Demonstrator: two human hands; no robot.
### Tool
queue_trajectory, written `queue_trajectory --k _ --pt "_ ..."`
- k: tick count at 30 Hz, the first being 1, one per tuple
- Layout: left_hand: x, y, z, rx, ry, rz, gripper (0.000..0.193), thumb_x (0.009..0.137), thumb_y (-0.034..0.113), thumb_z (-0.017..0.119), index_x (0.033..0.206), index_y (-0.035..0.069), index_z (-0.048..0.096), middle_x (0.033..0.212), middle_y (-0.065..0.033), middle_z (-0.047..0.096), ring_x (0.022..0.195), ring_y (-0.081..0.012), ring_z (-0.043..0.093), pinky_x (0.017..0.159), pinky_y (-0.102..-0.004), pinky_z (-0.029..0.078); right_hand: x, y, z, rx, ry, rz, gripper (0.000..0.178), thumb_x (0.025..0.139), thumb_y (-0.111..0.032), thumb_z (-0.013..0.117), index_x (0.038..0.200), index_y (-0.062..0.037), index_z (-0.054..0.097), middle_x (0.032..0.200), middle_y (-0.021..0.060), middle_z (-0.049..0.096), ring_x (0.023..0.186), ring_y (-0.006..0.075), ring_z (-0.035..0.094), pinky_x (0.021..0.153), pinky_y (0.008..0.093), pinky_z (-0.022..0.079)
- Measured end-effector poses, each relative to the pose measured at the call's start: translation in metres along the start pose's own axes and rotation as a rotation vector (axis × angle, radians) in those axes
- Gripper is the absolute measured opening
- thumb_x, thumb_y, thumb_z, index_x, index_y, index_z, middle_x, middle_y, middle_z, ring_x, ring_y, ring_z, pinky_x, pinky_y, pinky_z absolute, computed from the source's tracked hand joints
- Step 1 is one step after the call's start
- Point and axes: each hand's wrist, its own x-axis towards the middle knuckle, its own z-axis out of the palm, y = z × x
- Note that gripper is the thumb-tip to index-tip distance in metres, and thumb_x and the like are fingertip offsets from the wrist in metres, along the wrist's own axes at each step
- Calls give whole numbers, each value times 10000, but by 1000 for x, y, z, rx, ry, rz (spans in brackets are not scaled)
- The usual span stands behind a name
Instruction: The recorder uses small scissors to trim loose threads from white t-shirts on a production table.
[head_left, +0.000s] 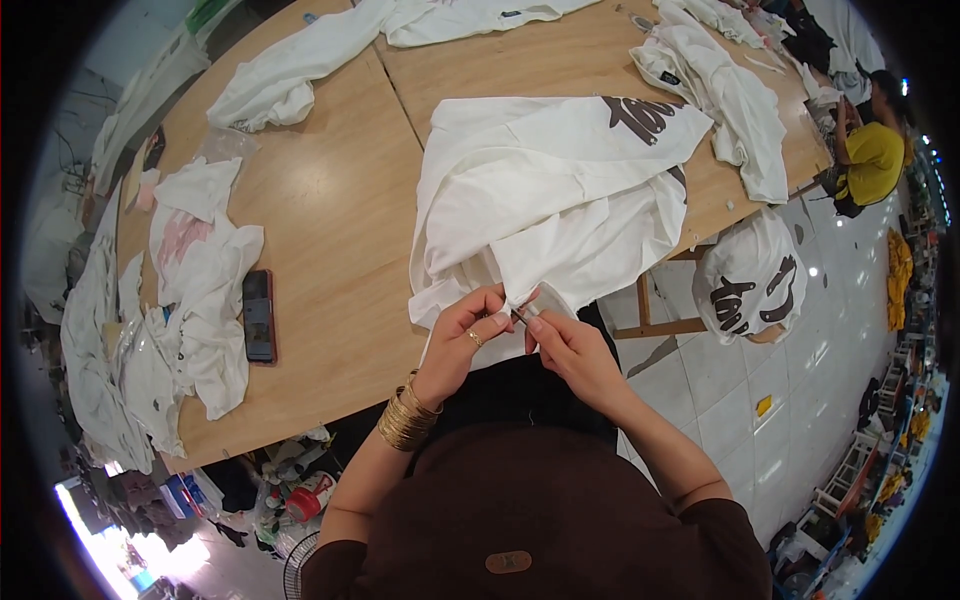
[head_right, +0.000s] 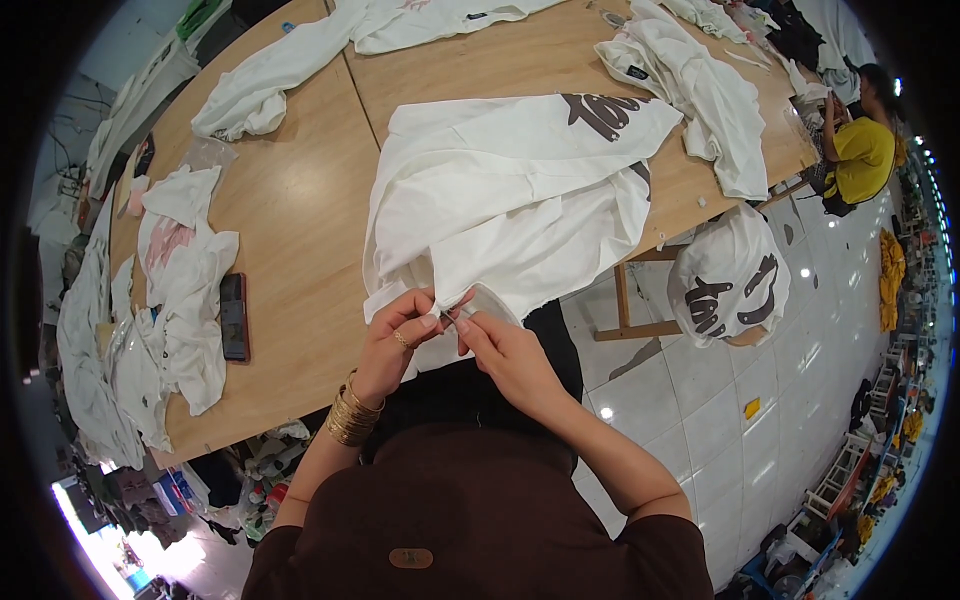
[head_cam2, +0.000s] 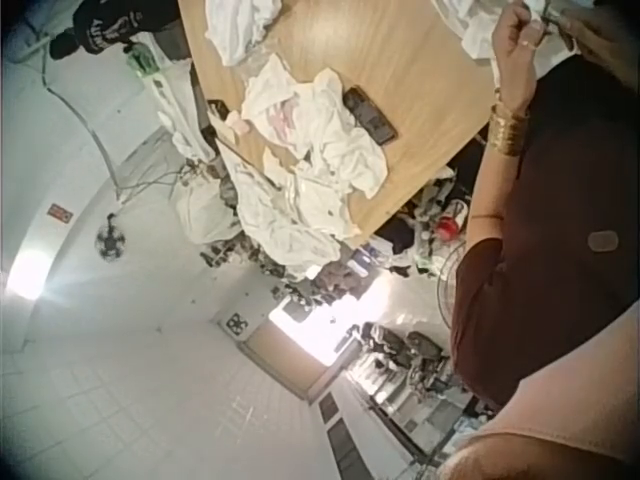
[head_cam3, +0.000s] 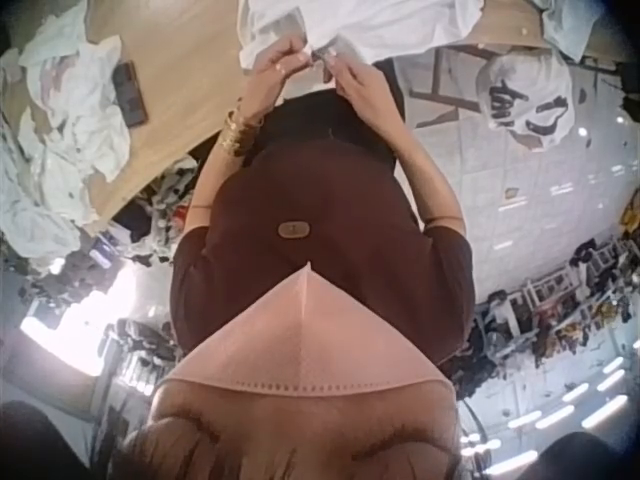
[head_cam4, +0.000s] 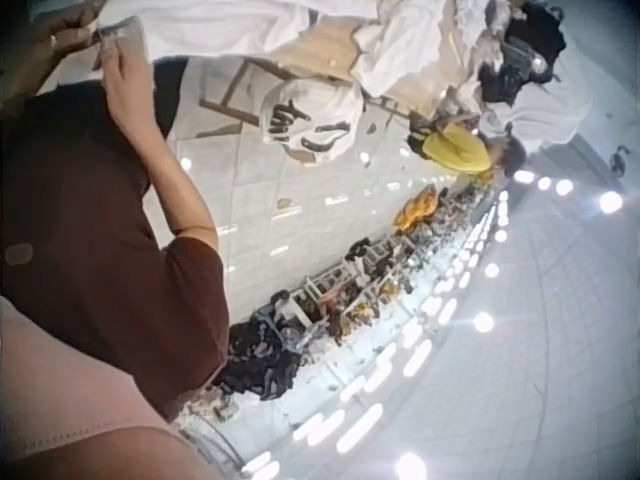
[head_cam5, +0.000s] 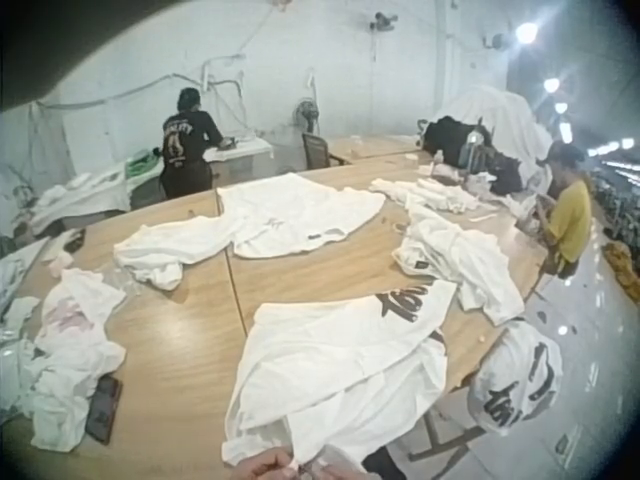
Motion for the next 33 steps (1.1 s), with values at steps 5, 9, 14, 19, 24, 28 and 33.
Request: queue_trajectory --k 5,9,14,19,24,28,33 --pt "-1 1 -2 -220 -32 -68 102 851 129 503 782 63 468 937 -6 514 854 -69 485 806 -233 402 0 3 -1 107 14 27 353 970 -288 372 779 -39 533 514 -54 341 480 34 301 447 202 255" --pt "-1 -6 -7 -253 -50 -73 103 845 132 497 770 72 459 953 -11 515 883 -76 495 799 -234 401 -6 -1 0 72 -2 21 356 973 -284 364 775 -41 532 520 -53 347 483 33 304 454 198 260" --pt "-2 0 0 -231 -23 -78 111 845 139 490 764 75 450 974 -19 527 895 -87 494 805 -239 394 -7 -2 0 84 -16 0 357 974 -285 361 779 -42 534 524 -51 348 486 32 303 459 198 263" --pt "-2 2 2 -220 -40 -66 114 848 145 490 767 76 449 977 -19 528 869 -82 486 807 -240 395 -6 -5 0 88 -23 13 357 973 -289 362 785 -41 537 521 -49 346 485 34 303 457 199 264" --pt "-3 0 0 -222 -41 -62 116 850 151 491 769 80 448 921 -13 528 837 -72 485 806 -234 398 -5 -5 -2 39 -20 55 377 944 -346 421 759 -40 538 555 -12 393 526 71 373 507 238 328" --pt "-1 -2 -2 -256 -43 -75 100 832 134 492 764 76 446 805 -2 500 783 -70 484 835 -239 410 -3 -5 -1 57 -12 30 376 944 -345 419 759 -38 534 554 -11 393 527 76 376 513 240 334" --pt "0 -5 -3 -315 -43 -69 100 812 136 498 756 66 453 764 2 480 760 -75 485 864 -248 415 -7 -5 2 68 -18 0 369 968 -305 377 770 -42 543 521 -43 361 488 40 322 461 204 276"
